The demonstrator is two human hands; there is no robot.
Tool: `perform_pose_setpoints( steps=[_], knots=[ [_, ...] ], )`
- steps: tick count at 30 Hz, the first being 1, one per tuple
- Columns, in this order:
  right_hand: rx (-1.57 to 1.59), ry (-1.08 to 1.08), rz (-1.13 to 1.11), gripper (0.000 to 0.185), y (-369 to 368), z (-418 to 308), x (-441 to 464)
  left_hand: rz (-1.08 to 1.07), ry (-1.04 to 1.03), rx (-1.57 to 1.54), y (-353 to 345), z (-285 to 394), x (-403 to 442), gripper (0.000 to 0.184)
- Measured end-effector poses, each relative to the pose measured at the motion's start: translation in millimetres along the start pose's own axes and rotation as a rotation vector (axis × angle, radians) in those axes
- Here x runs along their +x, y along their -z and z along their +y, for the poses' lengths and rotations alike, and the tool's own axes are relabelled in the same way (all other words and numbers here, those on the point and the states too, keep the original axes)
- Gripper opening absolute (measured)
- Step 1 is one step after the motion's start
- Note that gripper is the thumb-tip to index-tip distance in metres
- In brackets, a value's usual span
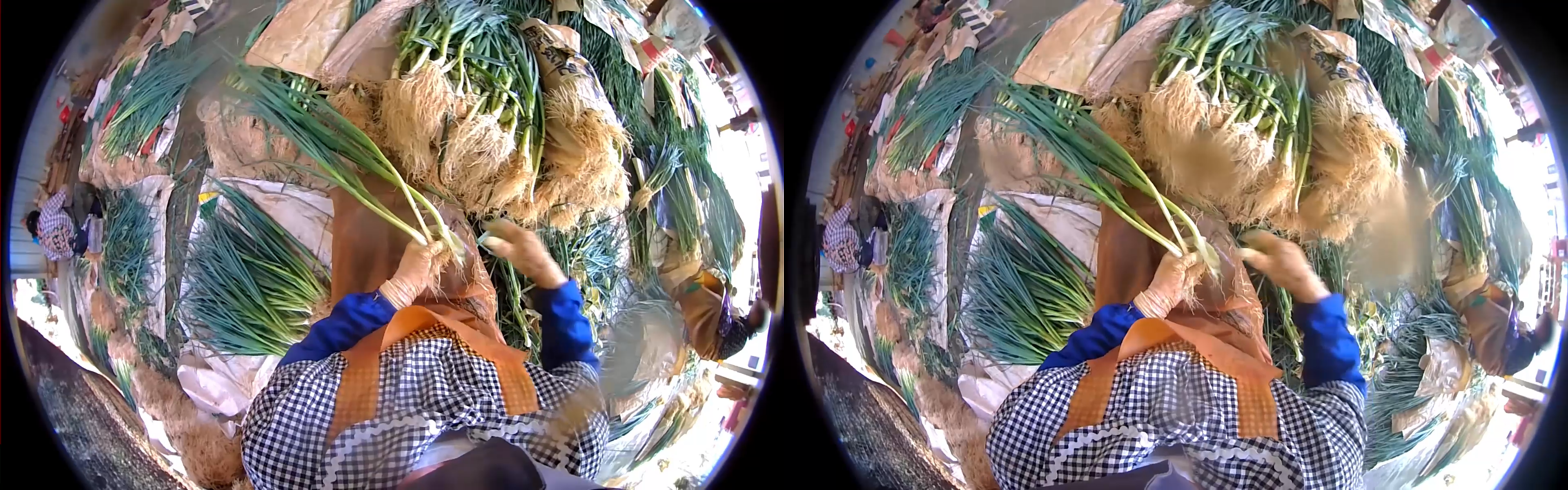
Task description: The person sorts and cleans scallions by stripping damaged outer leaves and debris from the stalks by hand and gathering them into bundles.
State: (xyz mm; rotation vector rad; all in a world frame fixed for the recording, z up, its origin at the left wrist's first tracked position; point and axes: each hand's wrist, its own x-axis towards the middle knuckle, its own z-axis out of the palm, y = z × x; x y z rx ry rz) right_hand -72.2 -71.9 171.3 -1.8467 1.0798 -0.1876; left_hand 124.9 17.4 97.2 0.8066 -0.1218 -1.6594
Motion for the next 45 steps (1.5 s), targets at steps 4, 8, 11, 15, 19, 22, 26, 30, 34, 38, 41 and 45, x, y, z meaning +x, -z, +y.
perform_pose_setpoints(
  steps=[4,8,11,15,19,22,26,30,34,38,41,45],
  knots=[
    [-0.513,-0.01,-0.187,0.057,-47,-30,55,-0.075,-0.147,0.076,23,-17,9,0.037],
    [-0.636,0.273,-0.153,0.029,-68,-13,70,0.059,-0.007,0.005,29,-19,8,0.042],
    [-0.831,0.697,0.216,0.013,-56,-19,61,-0.021,0.012,-0.029,27,-2,3,0.034],
    [-0.853,0.623,0.006,0.011,-58,-16,30,0.012,-0.027,-0.044,7,11,0,0.03],
    [-0.653,0.453,-0.158,0.022,-35,-6,-11,-0.064,-0.14,-0.005,13,19,7,0.024],
    [-0.725,0.347,0.119,0.042,-13,7,13,-0.118,-0.063,0.057,7,12,4,0.033],
    [-0.388,0.726,-0.09,0.051,-20,-25,54,-0.256,-0.001,0.051,-5,29,-12,0.045],
    [-0.154,0.834,-0.263,0.049,-23,-25,67,-0.082,0.059,0.071,41,3,0,0.054],
    [-0.238,0.478,-0.456,0.035,-23,-28,62,-0.078,-0.136,0.282,26,0,-4,0.068],
    [-0.163,0.315,-0.448,0.031,-26,-26,57,-0.119,-0.037,0.243,16,2,-11,0.068],
    [-0.466,0.524,-0.175,0.027,-47,-10,57,-0.089,-0.247,0.502,9,-1,-9,0.065],
    [0.175,0.221,-0.196,0.019,-53,-22,37,0.04,-0.065,0.073,-1,13,-16,0.061]
  ],
)
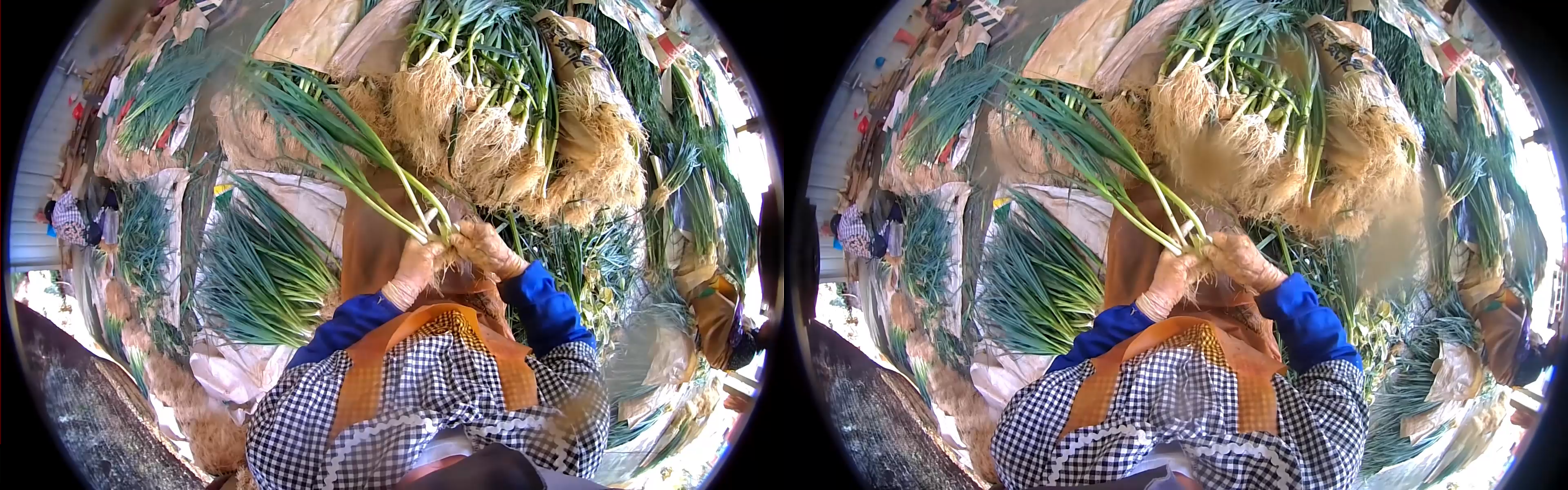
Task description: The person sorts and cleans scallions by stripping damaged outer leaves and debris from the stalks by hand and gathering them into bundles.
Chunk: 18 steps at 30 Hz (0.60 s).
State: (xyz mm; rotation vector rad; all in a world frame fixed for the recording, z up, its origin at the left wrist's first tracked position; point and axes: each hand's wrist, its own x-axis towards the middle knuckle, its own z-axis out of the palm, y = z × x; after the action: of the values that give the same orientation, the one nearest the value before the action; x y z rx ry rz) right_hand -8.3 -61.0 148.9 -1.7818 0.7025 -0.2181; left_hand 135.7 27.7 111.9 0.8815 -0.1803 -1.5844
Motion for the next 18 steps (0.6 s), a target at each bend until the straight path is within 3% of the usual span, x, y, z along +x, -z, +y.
perform_pose_setpoints(
  steps=[1,3,4,5,7,8,9,11,12,13,15,16,17,18],
  knots=[
    [0.24,-0.023,-0.021,0.021,1,-4,-9,0.044,0.085,0.054,-17,13,-12,0.063],
    [0.346,-0.222,-0.174,0.027,22,4,-32,-0.111,-0.012,0.188,9,-16,1,0.067],
    [0.468,-0.179,-0.216,0.029,24,6,-41,-0.077,0.022,0.108,-15,0,-10,0.071],
    [0.591,-0.138,-0.252,0.03,25,9,-52,-0.079,-0.094,0.235,-8,-10,-3,0.055],
    [0.226,0.052,-0.401,0.033,28,26,-67,0.108,-0.021,-0.032,-2,-18,14,0.033],
    [0.133,0.096,-0.364,0.029,26,25,-78,0.063,0.05,0.002,-2,-3,11,0.018],
    [0.13,0.088,-0.353,0.029,29,26,-81,0.047,0.073,0.058,8,-14,17,0.024],
    [0.561,-0.028,0.05,0.023,39,23,-82,-0.099,0.174,0.059,-2,-1,3,0.032],
    [0.54,-0.11,0.134,0.019,47,20,-81,-0.191,0.285,-0.089,7,-16,5,0.04],
    [0.627,-0.065,0.11,0.016,45,17,-76,-0.335,0.345,-0.126,10,-17,6,0.037],
    [0.576,-0.09,-0.046,0.015,26,18,-65,-0.111,0.417,-0.219,7,-32,19,0.034],
    [0.589,-0.115,-0.1,0.015,14,16,-61,-0.093,0.341,-0.135,-27,-7,9,0.03],
    [0.643,-0.22,-0.103,0.016,5,18,-60,-0.087,0.329,-0.052,-27,-8,13,0.027],
    [0.595,-0.171,-0.082,0.018,5,16,-62,-0.064,0.306,-0.032,-12,-21,27,0.025]
  ],
)
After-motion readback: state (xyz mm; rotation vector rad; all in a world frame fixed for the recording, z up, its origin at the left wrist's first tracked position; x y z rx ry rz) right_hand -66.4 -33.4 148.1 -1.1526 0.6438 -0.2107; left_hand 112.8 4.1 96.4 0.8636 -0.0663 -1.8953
